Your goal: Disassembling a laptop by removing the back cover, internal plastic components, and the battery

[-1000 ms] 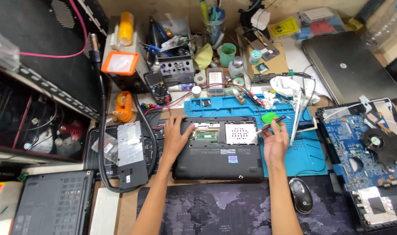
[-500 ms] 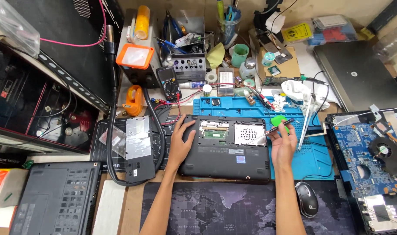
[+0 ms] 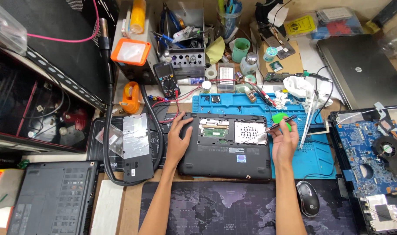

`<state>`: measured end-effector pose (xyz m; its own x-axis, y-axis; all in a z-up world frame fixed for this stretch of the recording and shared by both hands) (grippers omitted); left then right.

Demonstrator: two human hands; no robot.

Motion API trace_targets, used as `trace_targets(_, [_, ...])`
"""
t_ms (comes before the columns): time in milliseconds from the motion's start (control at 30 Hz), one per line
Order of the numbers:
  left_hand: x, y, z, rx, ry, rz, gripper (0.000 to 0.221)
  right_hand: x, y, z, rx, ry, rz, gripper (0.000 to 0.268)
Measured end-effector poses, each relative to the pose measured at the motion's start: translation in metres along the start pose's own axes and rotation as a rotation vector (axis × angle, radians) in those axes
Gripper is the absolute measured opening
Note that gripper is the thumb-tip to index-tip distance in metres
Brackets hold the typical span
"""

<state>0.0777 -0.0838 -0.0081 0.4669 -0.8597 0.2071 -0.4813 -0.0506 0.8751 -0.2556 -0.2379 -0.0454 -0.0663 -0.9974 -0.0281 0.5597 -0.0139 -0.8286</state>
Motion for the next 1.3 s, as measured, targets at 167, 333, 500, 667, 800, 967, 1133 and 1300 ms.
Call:
trace_targets(167, [0.001, -0.005, 0.001, 0.011, 0.024, 0.010, 0.029, 0.004, 0.006, -0.002, 0.006, -0.004, 0.000, 0.032])
trace_targets(333, [0.003, 0.002, 0.001, 0.002, 0.031, 0.017, 0.027, 0.011, 0.009, -0.011, 0.023, 0.010, -0.010, 0.030])
trace_targets(500, [-0.002, -0.003, 0.002, 0.009, 0.005, -0.004, 0.029, 0.004, 0.009, -0.013, 0.027, 0.029, 0.010, 0.030])
trace_targets(667, [-0.003, 0.004, 0.001, -0.025, 0.006, -0.017, 0.029, -0.001, 0.002, -0.002, 0.030, 0.025, 0.015, 0.030])
trace_targets(800, [-0.004, 0.004, -0.001, -0.014, 0.007, -0.021, 0.029, -0.005, -0.009, 0.007, 0.013, -0.026, -0.017, 0.029])
trace_targets(967, [-0.003, 0.003, -0.001, -0.018, 0.019, -0.011, 0.029, -0.026, -0.048, 0.103, -0.124, -0.178, -0.156, 0.018])
trace_targets(1133, [-0.005, -0.003, -0.001, -0.061, 0.022, -0.018, 0.029, -0.039, -0.045, 0.208, -0.377, -0.377, -0.340, 0.010])
trace_targets(1300, [-0.006, 0.002, -0.003, -0.056, 0.031, 0.037, 0.027, -0.064, -0.038, 0.302, -0.577, -0.680, -0.785, 0.012])
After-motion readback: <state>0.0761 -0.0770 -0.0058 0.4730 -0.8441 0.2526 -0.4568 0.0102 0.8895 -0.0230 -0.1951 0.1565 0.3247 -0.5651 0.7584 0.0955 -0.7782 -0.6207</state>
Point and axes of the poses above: each hand's wrist, its own x-axis towards the middle knuckle, its own z-axis out of the palm, y = z × x, the point moved 6 cm from there along x, towards the middle knuckle, and after that the axes turned 8 degrees about x, right-handed, at the moved point
